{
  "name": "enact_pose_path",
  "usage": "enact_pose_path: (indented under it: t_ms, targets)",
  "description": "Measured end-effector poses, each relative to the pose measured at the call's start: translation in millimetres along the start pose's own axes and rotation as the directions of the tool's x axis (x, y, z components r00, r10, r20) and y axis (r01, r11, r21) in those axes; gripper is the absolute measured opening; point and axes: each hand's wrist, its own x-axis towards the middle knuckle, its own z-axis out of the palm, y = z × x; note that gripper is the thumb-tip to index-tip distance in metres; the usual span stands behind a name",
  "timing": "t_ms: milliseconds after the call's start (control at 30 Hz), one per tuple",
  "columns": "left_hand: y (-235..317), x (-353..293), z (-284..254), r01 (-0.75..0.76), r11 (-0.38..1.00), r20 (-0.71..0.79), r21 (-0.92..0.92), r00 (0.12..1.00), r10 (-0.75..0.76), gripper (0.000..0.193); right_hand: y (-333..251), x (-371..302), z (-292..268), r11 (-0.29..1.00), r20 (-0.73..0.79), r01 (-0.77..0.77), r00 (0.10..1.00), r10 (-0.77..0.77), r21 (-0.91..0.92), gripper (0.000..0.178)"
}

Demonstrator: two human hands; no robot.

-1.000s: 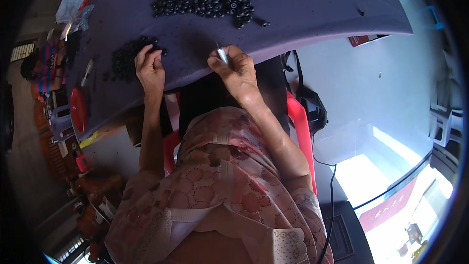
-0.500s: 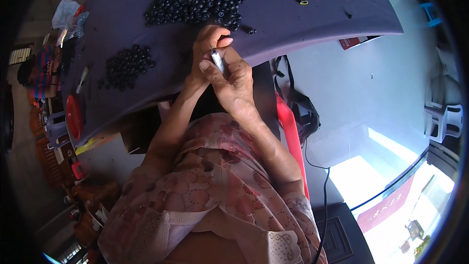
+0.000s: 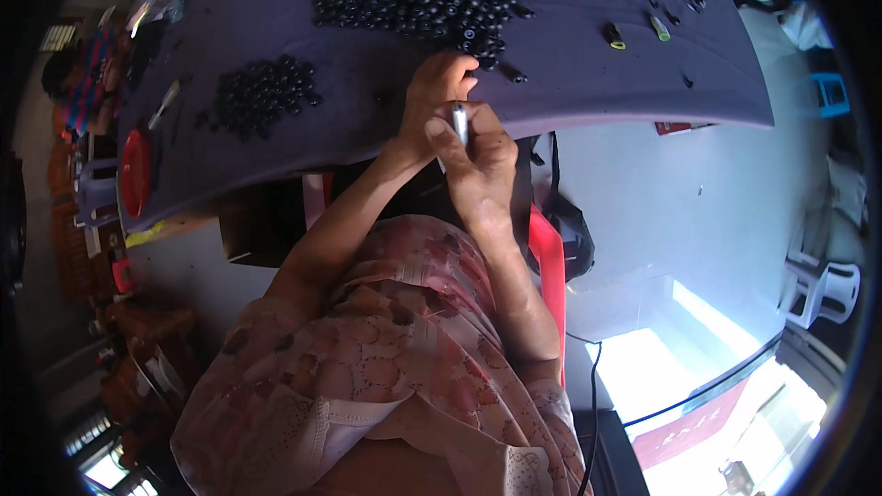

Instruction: The person picks up black plastic pieces one at a time and trims excess material from each piece using a utility knife.

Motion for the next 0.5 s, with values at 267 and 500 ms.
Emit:
enact_pose_path:
  t_ms: [267, 500]
  targets:
    - [-35.1, -26.1, -75.1, 0.230, 0.972, -0.047, 0.039, 0.972, -0.229, 0.019, 9.1, 0.3, 1.5, 0.998, -0.013, 0.004, 1.000, -0.004, -0.057, 0.006]
    - [-74.1, -14.3, -115.1, 0.154, 0.959, -0.112, 0.236, 0.985, -0.131, 0.016, 13.6, -4.4, 8.0, 0.998, 0.040, -0.030, 0.999, 0.033, -0.060, 0.006]
